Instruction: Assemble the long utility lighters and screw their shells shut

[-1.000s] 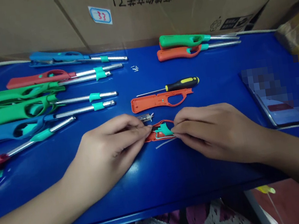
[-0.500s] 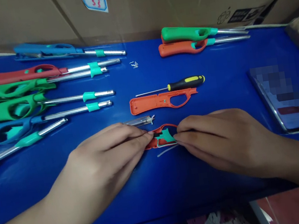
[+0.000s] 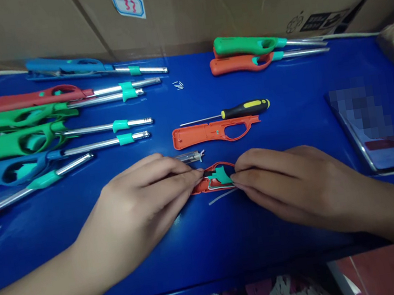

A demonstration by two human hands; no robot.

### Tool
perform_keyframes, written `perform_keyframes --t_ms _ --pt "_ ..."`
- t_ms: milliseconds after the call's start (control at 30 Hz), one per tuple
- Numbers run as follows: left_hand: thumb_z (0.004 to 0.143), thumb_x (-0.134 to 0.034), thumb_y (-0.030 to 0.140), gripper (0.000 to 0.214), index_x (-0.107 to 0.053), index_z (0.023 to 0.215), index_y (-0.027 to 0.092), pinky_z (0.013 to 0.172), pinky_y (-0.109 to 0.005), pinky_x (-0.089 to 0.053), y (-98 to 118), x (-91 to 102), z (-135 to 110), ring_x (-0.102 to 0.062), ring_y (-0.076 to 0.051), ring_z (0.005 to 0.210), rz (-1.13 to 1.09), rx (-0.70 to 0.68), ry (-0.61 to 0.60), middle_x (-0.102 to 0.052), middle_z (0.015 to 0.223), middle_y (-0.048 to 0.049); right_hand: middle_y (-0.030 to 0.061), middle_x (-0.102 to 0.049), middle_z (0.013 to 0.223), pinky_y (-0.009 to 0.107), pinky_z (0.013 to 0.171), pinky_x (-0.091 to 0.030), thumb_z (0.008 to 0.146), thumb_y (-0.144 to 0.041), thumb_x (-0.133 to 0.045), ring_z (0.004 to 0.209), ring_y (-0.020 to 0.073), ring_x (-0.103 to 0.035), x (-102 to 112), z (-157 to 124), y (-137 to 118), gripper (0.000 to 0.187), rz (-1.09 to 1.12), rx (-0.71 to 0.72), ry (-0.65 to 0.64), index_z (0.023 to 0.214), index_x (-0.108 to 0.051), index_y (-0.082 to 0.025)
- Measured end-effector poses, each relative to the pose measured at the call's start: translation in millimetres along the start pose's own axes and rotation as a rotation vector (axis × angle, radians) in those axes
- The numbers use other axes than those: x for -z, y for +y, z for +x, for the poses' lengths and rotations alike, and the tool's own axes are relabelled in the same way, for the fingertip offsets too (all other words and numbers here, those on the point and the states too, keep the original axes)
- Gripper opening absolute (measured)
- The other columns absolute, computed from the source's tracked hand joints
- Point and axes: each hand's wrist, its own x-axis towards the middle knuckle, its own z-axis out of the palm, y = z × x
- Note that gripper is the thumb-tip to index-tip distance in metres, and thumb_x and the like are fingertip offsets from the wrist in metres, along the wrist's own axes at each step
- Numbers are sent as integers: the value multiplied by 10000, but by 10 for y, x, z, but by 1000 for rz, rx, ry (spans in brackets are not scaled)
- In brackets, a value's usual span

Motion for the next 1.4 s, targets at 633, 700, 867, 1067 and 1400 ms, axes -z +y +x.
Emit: perform_keyframes --t_ms 633,700,867,1067,1400 --pt "1048 -626 156 166 -776 1117 176 789 -260 -614 -13 -23 -9 -736 -159 904 36 -16 -22 -774 1049 -54 98 -771 1023 277 563 -481 1074 -124 -495 792 165 -719 6 17 1 258 -11 3 6 1029 -749 -107" --pt "1048 -622 155 166 -781 1089 183 783 -255 -614 -9 -16 -5 -740 -156 892 37 -17 -24 -777 1037 -49 99 -769 1027 283 567 -491 1072 -121 -501 785 165 -717 3 20 0 252 -13 2 8 1025 -748 -103" --pt "1037 -630 145 152 -778 1059 172 812 -269 -619 -15 -7 -9 -748 -166 903 41 -27 -29 -784 1033 -53 98 -761 1014 287 570 -500 1070 -115 -506 771 162 -708 -9 21 3 249 7 14 12 1027 -750 -93" --pt "1030 -632 144 151 -781 1014 166 791 -278 -607 -5 6 0 -743 -181 919 54 -33 -45 -781 1061 -64 91 -770 1025 288 564 -497 1065 -114 -516 751 162 -706 -4 6 -3 248 6 9 7 1053 -763 -89" --pt "1067 -590 197 183 -772 1057 186 740 -336 -603 4 22 -21 -731 -199 882 131 -36 -77 -778 1038 -46 67 -770 1070 270 605 -483 1062 -117 -504 789 151 -698 -26 14 10 238 -15 -11 -26 1082 -739 -145"
